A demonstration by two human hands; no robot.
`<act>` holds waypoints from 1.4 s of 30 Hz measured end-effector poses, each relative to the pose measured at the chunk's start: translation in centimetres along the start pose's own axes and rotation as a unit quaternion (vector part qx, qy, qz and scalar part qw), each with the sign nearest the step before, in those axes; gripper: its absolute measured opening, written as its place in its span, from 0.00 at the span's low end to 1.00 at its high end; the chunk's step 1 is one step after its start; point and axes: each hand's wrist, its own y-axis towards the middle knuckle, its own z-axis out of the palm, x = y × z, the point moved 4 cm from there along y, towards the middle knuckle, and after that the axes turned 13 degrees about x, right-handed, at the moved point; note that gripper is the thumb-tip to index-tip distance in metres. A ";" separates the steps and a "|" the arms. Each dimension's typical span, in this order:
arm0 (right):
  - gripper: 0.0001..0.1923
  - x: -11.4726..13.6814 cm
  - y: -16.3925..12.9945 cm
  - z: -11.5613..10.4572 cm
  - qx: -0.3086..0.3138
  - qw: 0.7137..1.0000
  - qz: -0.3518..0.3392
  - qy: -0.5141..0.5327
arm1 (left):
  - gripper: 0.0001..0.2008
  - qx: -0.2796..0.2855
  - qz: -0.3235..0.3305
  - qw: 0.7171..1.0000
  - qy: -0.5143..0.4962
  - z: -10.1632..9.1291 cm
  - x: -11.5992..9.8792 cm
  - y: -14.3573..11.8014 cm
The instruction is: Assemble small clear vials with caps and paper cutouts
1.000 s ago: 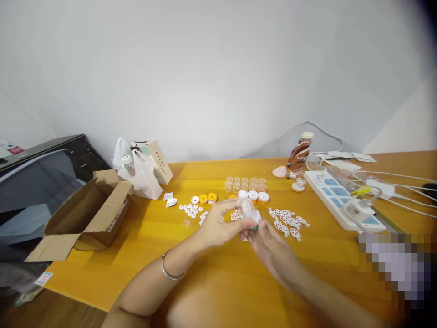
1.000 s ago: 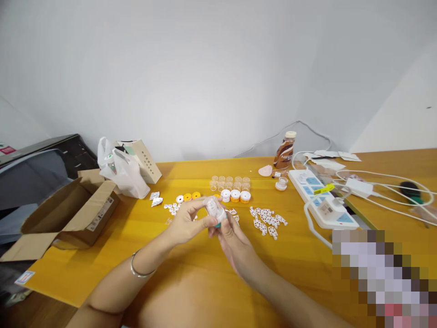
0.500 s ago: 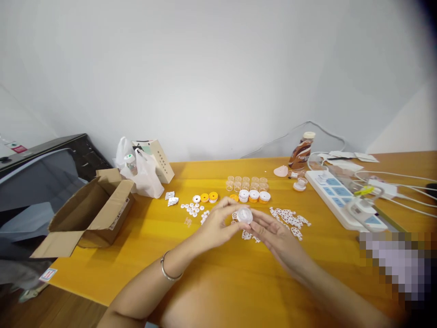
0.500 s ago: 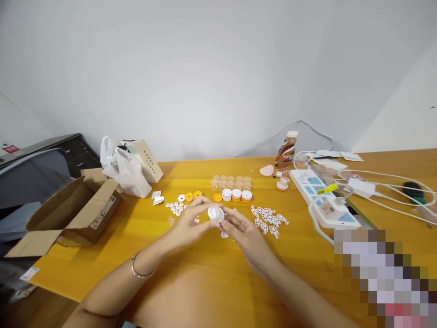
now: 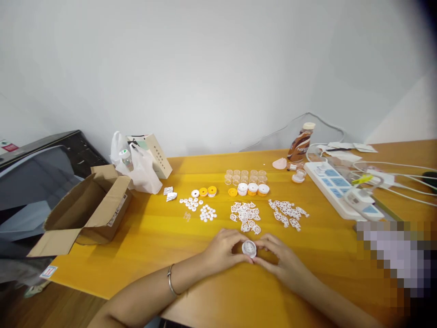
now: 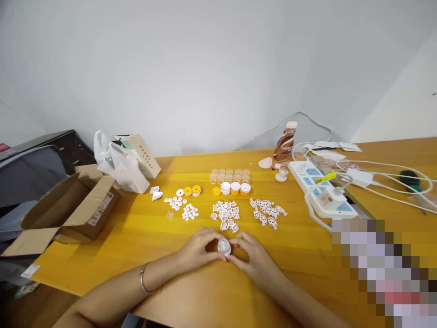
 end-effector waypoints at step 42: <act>0.09 2.3 1.1 1.6 -0.032 0.995 -0.064 -0.074 | 0.35 0.107 -0.028 0.955 0.277 1.4 -0.5 -4.9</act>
